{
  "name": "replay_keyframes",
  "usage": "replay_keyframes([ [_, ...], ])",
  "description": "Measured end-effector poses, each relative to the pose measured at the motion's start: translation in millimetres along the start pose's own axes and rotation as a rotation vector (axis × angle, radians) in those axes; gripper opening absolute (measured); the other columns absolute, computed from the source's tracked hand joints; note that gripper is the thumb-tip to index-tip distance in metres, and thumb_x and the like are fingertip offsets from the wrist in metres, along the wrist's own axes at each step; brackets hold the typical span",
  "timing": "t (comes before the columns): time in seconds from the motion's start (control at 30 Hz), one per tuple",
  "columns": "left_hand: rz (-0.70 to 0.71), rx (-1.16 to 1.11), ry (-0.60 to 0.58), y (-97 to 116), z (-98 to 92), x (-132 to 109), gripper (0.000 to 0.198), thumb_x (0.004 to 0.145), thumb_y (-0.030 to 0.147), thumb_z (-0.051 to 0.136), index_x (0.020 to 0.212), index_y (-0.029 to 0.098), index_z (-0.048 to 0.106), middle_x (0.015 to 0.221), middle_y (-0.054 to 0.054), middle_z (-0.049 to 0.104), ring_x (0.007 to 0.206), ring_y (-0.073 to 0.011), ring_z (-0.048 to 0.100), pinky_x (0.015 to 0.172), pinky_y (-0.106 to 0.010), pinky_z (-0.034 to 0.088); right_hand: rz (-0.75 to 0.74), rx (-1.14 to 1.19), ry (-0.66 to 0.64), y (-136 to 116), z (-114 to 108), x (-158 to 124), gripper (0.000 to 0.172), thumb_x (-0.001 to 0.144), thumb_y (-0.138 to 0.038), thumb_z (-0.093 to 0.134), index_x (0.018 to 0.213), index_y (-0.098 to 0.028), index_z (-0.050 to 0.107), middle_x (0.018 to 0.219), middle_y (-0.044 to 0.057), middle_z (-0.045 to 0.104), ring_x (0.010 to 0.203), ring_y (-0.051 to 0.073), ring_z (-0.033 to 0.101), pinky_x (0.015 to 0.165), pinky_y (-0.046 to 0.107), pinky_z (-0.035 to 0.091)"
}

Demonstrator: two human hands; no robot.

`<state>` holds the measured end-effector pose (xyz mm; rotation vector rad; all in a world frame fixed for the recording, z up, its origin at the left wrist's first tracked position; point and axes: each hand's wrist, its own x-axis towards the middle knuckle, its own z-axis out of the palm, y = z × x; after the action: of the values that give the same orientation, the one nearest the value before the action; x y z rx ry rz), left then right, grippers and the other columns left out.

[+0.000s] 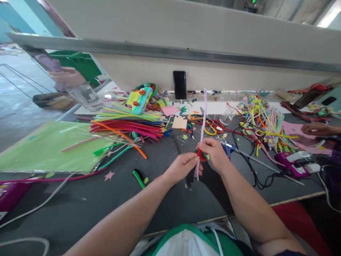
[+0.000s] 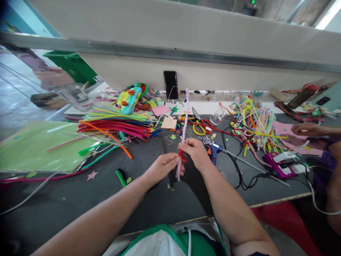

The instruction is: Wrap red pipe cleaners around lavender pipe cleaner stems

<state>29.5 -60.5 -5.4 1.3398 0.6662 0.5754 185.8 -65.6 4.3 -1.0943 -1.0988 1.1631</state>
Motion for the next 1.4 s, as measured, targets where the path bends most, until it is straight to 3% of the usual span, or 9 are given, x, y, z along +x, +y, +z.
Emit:
replay_keyframes([
  [0.17, -0.041, -0.218, -0.091, 0, -1.8, -1, 0.034, 0.082, 0.042, 0.055, 0.094, 0.011, 0.058, 0.079, -0.008, 0.066, 0.069, -0.0183, 0.066, 0.061, -0.029, 0.053, 0.063, 0.096, -0.057, -1, -3, 1, 0.022, 0.071, -0.036, 0.068, 0.066, -0.015, 0.062, 0.048, -0.005, 0.048, 0.041, 0.007, 0.04, 0.04, 0.021, 0.031],
  [0.43, -0.06, -0.25, -0.104, -4, -4.3, -1, 0.03, 0.082, 0.039, 0.057, 0.092, 0.01, 0.056, 0.081, -0.008, 0.067, 0.07, -0.0186, 0.067, 0.064, -0.031, 0.053, 0.043, 0.091, -0.083, -2, -2, -1, 0.021, 0.071, -0.036, 0.068, 0.067, -0.016, 0.061, 0.053, -0.003, 0.055, 0.043, 0.008, 0.047, 0.044, 0.023, 0.036],
  [0.87, -0.061, -0.097, 0.013, 0, 2.8, -1, 0.035, 0.08, 0.045, 0.055, 0.084, 0.01, 0.056, 0.066, -0.004, 0.064, 0.055, -0.0136, 0.063, 0.054, -0.025, 0.052, -0.018, -0.07, 0.009, -2, 1, -2, 0.026, 0.07, -0.038, 0.068, 0.06, -0.017, 0.056, 0.055, -0.004, 0.05, 0.053, 0.009, 0.042, 0.052, 0.023, 0.032],
  [1.2, -0.013, 0.073, 0.002, -3, -0.8, 1, 0.032, 0.084, 0.042, 0.051, 0.082, 0.011, 0.057, 0.064, -0.002, 0.061, 0.051, -0.0114, 0.061, 0.048, -0.021, 0.048, -0.088, -0.204, 0.066, 5, 4, -2, 0.03, 0.072, -0.036, 0.067, 0.056, -0.017, 0.049, 0.052, -0.006, 0.04, 0.051, 0.008, 0.035, 0.05, 0.023, 0.027],
  [1.3, -0.027, -0.038, -0.033, -2, -2.7, -1, 0.03, 0.084, 0.041, 0.052, 0.082, 0.011, 0.056, 0.063, -0.001, 0.06, 0.051, -0.0109, 0.059, 0.051, -0.023, 0.05, -0.042, -0.096, -0.02, -1, 1, -2, 0.022, 0.072, -0.036, 0.067, 0.064, -0.017, 0.058, 0.057, -0.005, 0.048, 0.053, 0.009, 0.039, 0.052, 0.023, 0.031],
  [1.4, -0.001, -0.236, -0.094, -2, -2.7, -3, 0.025, 0.084, 0.037, 0.053, 0.081, 0.012, 0.056, 0.061, 0.0, 0.058, 0.049, -0.0101, 0.057, 0.059, -0.031, 0.054, 0.052, 0.059, -0.195, -9, -4, -4, 0.024, 0.075, -0.038, 0.064, 0.086, -0.017, 0.067, 0.063, -0.002, 0.054, 0.055, 0.009, 0.043, 0.054, 0.023, 0.033],
])
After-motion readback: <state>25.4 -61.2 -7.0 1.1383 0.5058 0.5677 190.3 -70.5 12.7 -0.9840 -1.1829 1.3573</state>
